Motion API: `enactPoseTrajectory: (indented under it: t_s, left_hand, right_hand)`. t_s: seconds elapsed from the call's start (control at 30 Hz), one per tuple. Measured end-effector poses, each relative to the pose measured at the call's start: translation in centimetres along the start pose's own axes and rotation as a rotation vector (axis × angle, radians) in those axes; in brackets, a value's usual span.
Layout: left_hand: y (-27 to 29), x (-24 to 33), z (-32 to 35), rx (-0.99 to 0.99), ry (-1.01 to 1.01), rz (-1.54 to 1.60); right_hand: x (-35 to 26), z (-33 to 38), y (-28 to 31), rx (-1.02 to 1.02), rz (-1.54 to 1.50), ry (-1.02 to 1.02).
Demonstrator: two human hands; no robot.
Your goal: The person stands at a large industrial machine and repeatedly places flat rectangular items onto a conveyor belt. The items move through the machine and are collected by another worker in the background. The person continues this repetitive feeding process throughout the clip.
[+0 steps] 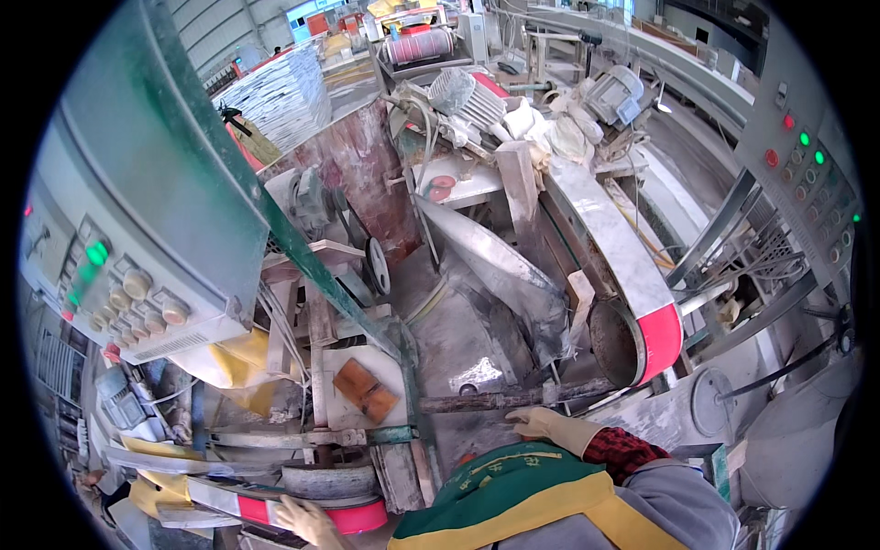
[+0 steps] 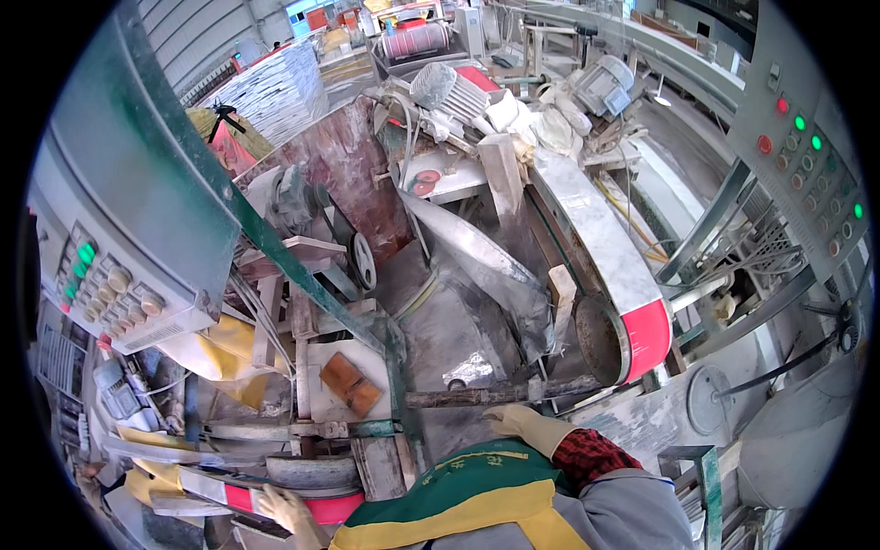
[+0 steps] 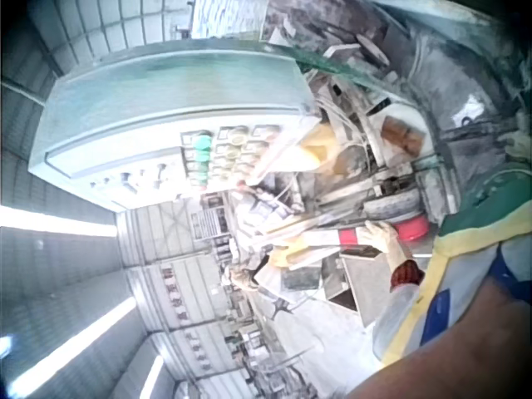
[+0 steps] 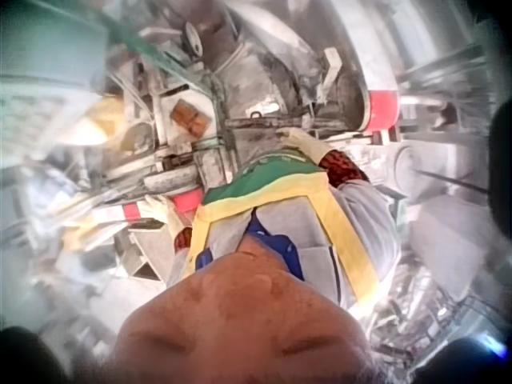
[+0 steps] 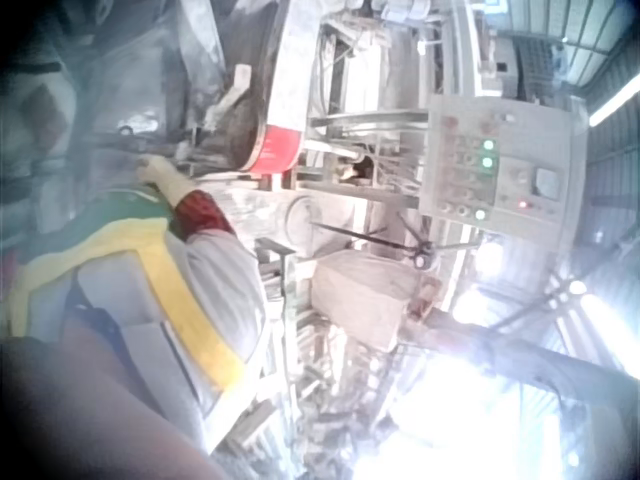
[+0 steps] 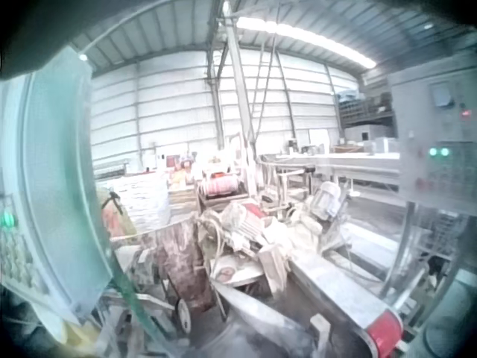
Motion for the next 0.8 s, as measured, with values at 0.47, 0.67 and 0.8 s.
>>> enactPoseTrajectory:
  t_s: [0.47, 0.67, 0.8]
  left_hand:
    - [6.7, 34.3, 15.6, -0.439, -0.888, 0.721]
    - [11.8, 50.6, 30.9, -0.56, -1.581, 0.785]
    - [13.2, 52.5, 35.7, -0.756, -1.747, 0.842]
  right_hand:
    - [-11.6, -0.7, 8.3, -0.023, -1.116, 0.122]
    - [-10.2, 7.4, 20.5, 0.561, -1.18, 0.059]
    - [1.5, 11.6, 21.5, 0.958, -1.327, 0.087]
Point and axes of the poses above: each hand's wrist, its own z-axis away from the middle knuckle, its own y-axis out of the back of the hand, x = y × z, the point moved 10 cm from there along -z, towards the middle knuckle, and after that the axes turned 5 degrees about z, right-handed, at the moved point
